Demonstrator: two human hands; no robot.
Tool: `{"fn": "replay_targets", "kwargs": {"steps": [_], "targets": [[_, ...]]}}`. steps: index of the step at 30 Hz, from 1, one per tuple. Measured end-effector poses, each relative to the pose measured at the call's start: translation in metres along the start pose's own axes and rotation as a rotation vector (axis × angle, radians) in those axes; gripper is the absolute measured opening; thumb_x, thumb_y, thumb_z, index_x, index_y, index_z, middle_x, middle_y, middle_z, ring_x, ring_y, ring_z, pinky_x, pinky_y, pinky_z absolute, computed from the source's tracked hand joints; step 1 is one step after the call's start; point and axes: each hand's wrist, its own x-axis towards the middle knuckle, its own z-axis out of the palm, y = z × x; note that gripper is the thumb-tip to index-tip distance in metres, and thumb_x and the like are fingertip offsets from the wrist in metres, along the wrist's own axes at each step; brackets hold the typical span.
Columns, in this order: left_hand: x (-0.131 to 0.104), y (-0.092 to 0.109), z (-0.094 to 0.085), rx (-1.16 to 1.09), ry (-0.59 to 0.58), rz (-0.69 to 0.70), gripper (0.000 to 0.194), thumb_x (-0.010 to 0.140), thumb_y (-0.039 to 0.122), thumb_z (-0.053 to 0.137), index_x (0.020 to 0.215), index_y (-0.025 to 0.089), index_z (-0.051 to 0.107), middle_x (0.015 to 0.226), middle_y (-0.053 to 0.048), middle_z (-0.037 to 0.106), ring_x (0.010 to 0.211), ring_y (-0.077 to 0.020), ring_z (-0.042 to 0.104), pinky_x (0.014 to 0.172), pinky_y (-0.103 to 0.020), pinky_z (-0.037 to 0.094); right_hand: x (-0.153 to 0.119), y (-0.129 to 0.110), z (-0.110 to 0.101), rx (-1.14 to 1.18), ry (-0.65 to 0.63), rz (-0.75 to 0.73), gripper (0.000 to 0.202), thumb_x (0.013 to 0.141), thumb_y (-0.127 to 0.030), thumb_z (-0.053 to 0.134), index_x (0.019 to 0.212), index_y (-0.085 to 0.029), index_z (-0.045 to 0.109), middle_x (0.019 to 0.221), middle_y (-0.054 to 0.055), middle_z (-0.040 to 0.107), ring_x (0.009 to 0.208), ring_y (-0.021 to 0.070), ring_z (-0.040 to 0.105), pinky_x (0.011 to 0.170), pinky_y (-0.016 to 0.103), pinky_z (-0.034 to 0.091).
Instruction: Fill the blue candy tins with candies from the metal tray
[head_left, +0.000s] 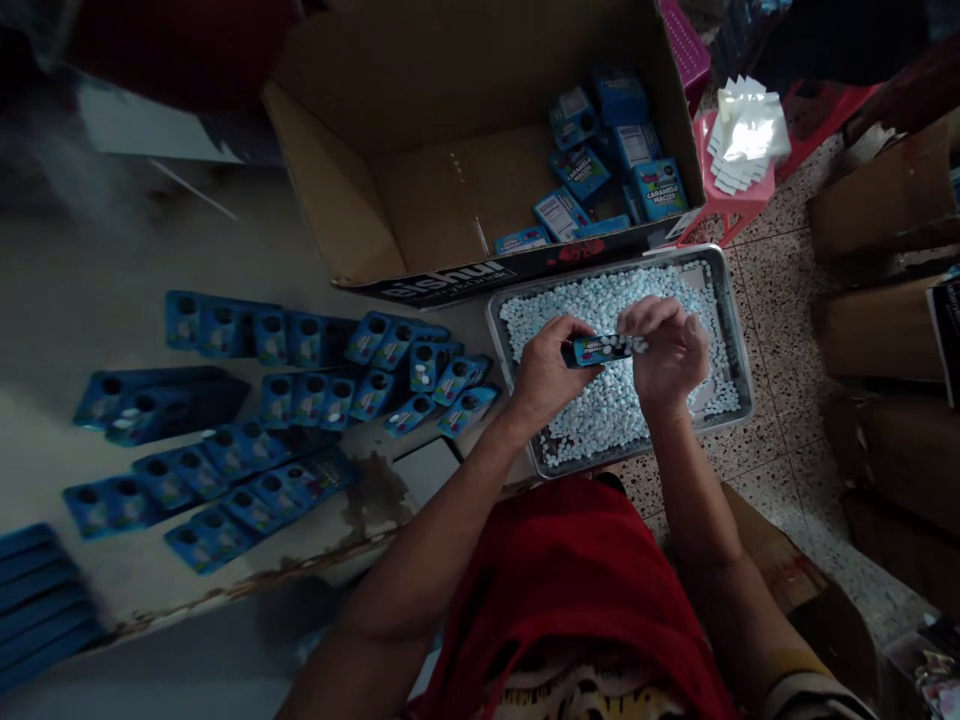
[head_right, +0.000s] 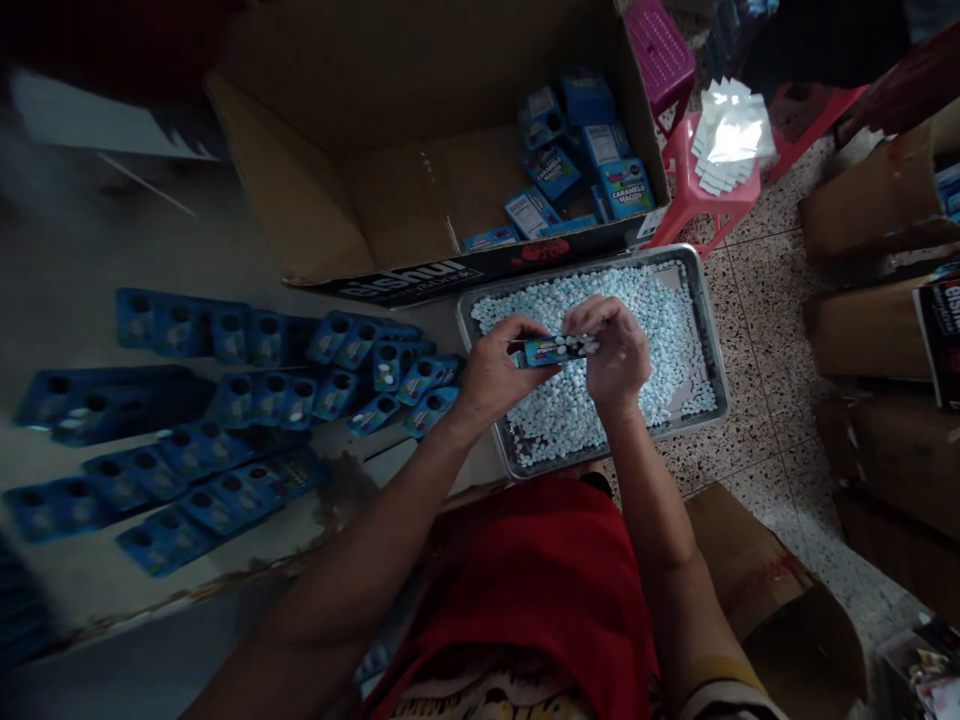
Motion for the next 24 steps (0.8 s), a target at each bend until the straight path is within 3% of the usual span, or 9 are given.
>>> {"fn": "replay_targets", "kwargs": {"steps": [4,6,8,11,14,17,20,24], "targets": [[0.002,0.004,0.002,0.058,0.004,0.034,0.040,0.068,0.003,0.087,0.099,0.023,0.071,0.098,0.002,0.072,0.094,-0.0200,0.069,0.084,-0.032,0.054,-0.004,0.005,0.004,-0.098,0.021,-0.036,0.053,0.099,-0.074,0.053,0.074,-0.029,0.063,0.067,0.001,0.059,0.076,0.0236,0.066,0.094,0.048,0.056],[0.003,0.007,-0.001,0.114,0.003,0.063,0.039,0.069,0.003,0.085,0.099,0.023,0.071,0.097,0.001,0.072,0.095,-0.0211,0.068,0.086,-0.033,0.054,-0.008,0.007,-0.008,-0.144,0.052,-0.066,0.051,0.102,-0.071,0.047,0.080,-0.029,0.065,0.076,0.003,0.067,0.089,0.0259,0.073,0.108,0.054,0.055],[0.004,0.007,-0.009,0.161,0.009,0.100,0.038,0.070,0.001,0.083,0.098,0.024,0.071,0.099,0.000,0.072,0.098,-0.0228,0.069,0.090,-0.035,0.054,-0.017,0.009,-0.035,-0.270,0.121,-0.075,0.044,0.104,-0.064,0.045,0.087,-0.028,0.066,0.093,0.005,0.073,0.105,0.0273,0.075,0.115,0.058,0.054],[0.003,-0.001,-0.027,0.166,0.062,0.108,0.035,0.071,0.002,0.081,0.096,0.025,0.072,0.099,0.000,0.073,0.100,-0.0241,0.068,0.094,-0.037,0.055,-0.045,0.020,-0.091,-0.790,0.201,-0.020,0.029,0.098,-0.055,0.063,0.104,-0.028,0.069,0.116,0.009,0.072,0.122,0.0302,0.070,0.118,0.060,0.053],[0.000,-0.016,-0.041,0.029,0.074,-0.007,0.033,0.070,0.011,0.088,0.096,0.024,0.072,0.099,0.000,0.073,0.097,-0.0228,0.069,0.090,-0.035,0.055,-0.079,0.046,-0.133,-1.306,0.042,0.038,0.057,0.091,-0.060,0.076,0.136,-0.026,0.067,0.151,0.017,0.059,0.146,0.0399,0.055,0.123,0.068,0.048],[-0.005,-0.029,-0.043,-0.163,0.005,-0.138,0.037,0.066,0.023,0.095,0.096,0.023,0.073,0.100,-0.001,0.075,0.096,-0.0222,0.070,0.089,-0.034,0.056,-0.090,0.082,-0.141,-1.530,-0.162,0.014,0.076,0.091,-0.058,0.077,0.158,-0.027,0.056,0.173,0.020,0.040,0.158,0.0443,0.044,0.126,0.069,0.044],[-0.009,-0.035,-0.036,-0.371,0.006,-0.194,0.042,0.065,0.030,0.099,0.097,0.024,0.072,0.107,-0.002,0.077,0.103,-0.0226,0.071,0.096,-0.036,0.058,-0.061,0.111,-0.138,-1.554,-0.143,-0.019,0.071,0.088,-0.048,0.078,0.152,-0.025,0.062,0.158,0.019,0.055,0.146,0.0406,0.054,0.124,0.062,0.047],[-0.011,-0.035,-0.022,-0.488,-0.006,-0.246,0.047,0.061,0.033,0.102,0.094,0.023,0.071,0.108,-0.002,0.078,0.105,-0.0230,0.073,0.097,-0.037,0.059,-0.006,0.115,-0.142,-1.190,0.186,0.092,0.042,0.079,-0.044,0.077,0.114,-0.022,0.071,0.115,0.011,0.070,0.115,0.0309,0.067,0.106,0.048,0.057]]}}
